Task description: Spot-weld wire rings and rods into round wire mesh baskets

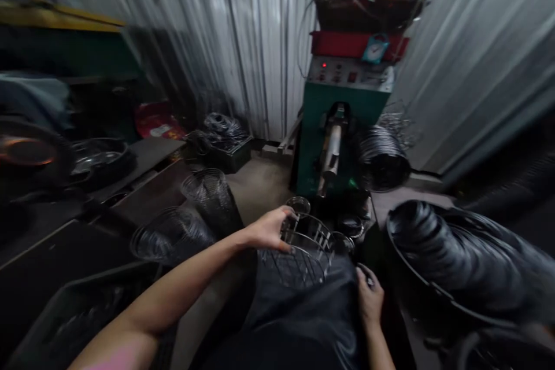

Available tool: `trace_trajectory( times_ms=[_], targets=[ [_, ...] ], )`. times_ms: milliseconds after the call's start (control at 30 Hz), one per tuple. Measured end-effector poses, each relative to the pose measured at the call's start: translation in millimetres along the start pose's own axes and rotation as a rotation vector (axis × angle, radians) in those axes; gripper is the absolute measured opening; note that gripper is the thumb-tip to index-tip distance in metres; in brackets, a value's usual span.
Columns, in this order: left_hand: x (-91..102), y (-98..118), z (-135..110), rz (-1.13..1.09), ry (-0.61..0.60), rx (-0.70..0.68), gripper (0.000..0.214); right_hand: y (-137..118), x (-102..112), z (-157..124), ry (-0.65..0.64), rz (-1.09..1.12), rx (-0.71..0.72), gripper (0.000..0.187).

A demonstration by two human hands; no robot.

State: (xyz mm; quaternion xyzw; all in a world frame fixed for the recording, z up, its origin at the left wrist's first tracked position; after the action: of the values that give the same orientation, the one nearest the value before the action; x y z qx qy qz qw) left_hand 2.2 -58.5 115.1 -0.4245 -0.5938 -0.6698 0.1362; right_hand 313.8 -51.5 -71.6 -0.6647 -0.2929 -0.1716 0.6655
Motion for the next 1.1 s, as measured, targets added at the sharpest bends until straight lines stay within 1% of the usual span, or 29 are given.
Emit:
trace_trajectory(
  times_ms=[67, 100, 167, 233, 300, 367, 433, 500, 600, 667, 700, 733, 767, 833, 900, 967, 1000, 1067, 1100],
  targets=[
    [7.0, 7.7, -5.6, 0.098, 0.146, -0.058, 0.070, -0.9, 1.2, -5.9, 0.075, 0.112, -0.074, 0.044],
    [7.0, 9.1, -4.6, 0.141, 0.191, -0.069, 0.070, -5.6, 4.1, -6.7, 0.096, 0.169, -0.095, 0.040],
    [2.7, 8.7, 3.4, 0.211, 0.243, -0.058, 0.069, -29.6, 12.6, -3.5, 0.059, 0.214, -0.066, 0.035],
    [-5.5, 7.0, 15.7, 0.268, 0.247, -0.041, 0.068, -70.0, 24.2, 3.9, -0.020, 0.208, 0.037, 0.030],
    [-15.1, 6.2, 28.2, 0.320, 0.229, -0.038, 0.068, -115.7, 33.7, 14.6, -0.088, 0.136, 0.148, 0.027],
    [-24.2, 6.2, 38.4, 0.359, 0.214, -0.050, 0.067, -151.1, 31.4, 29.6, -0.198, 0.055, 0.166, 0.025],
    [-31.6, 5.2, 45.2, 0.377, 0.211, -0.054, 0.065, -172.2, 22.7, 45.0, -0.268, 0.010, 0.145, 0.024],
    [-36.2, 2.6, 48.4, 0.370, 0.214, -0.047, 0.064, -180.1, 14.2, 55.0, -0.281, -0.006, 0.120, 0.024],
    [-35.3, -2.9, 46.4, 0.335, 0.214, -0.033, 0.066, -175.9, 13.0, 50.5, -0.279, 0.004, 0.158, 0.021],
    [-29.2, -7.1, 43.0, 0.301, 0.195, -0.018, 0.067, -163.4, 19.4, 36.6, -0.324, -0.028, 0.217, 0.023],
    [-25.5, -9.8, 41.9, 0.276, 0.171, -0.004, 0.067, -153.0, 23.0, 28.6, -0.357, -0.069, 0.229, 0.025],
    [-22.3, -13.3, 42.0, 0.240, 0.134, 0.016, 0.066, -139.3, 25.1, 20.8, -0.397, -0.122, 0.214, 0.027],
    [-20.5, -17.9, 43.4, 0.190, 0.086, 0.046, 0.065, -123.0, 25.9, 13.8, -0.432, -0.179, 0.170, 0.025],
    [-25.9, -30.3, 50.5, 0.041, -0.062, 0.119, 0.064, -86.3, 21.5, 3.1, -0.469, -0.252, 0.008, 0.021],
    [-46.6, -43.3, 61.4, -0.140, -0.271, 0.174, 0.062, -54.9, 9.7, -3.8, -0.450, -0.258, -0.163, 0.027],
    [-76.9, -55.9, 72.4, -0.291, -0.479, 0.214, 0.055, -36.7, -6.2, -6.6, -0.408, -0.239, -0.248, 0.033],
    [-92.4, -63.3, 77.2, -0.346, -0.560, 0.247, 0.050, -31.7, -13.1, -6.5, -0.388, -0.226, -0.268, 0.034],
    [-118.6, -80.3, 84.9, -0.433, -0.646, 0.348, 0.046, -26.8, -20.3, -3.8, -0.361, -0.194, -0.291, 0.034],
    [-128.1, -87.8, 88.0, -0.457, -0.659, 0.382, 0.047, -25.5, -19.6, -1.3, -0.357, -0.165, -0.307, 0.032]
  ],
)
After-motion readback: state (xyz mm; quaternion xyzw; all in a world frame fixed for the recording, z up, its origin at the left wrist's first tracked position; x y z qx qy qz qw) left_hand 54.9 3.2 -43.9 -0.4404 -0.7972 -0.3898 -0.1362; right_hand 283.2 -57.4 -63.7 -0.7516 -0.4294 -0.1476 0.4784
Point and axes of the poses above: each hand's wrist, its own z-axis towards the middle knuckle, its own x-axis out of the back of the hand, y = z × x, the point moved 6 cm from there along z, towards the middle knuckle, and after that the axes turned 11 degrees about -y, right-handed, at the moved point
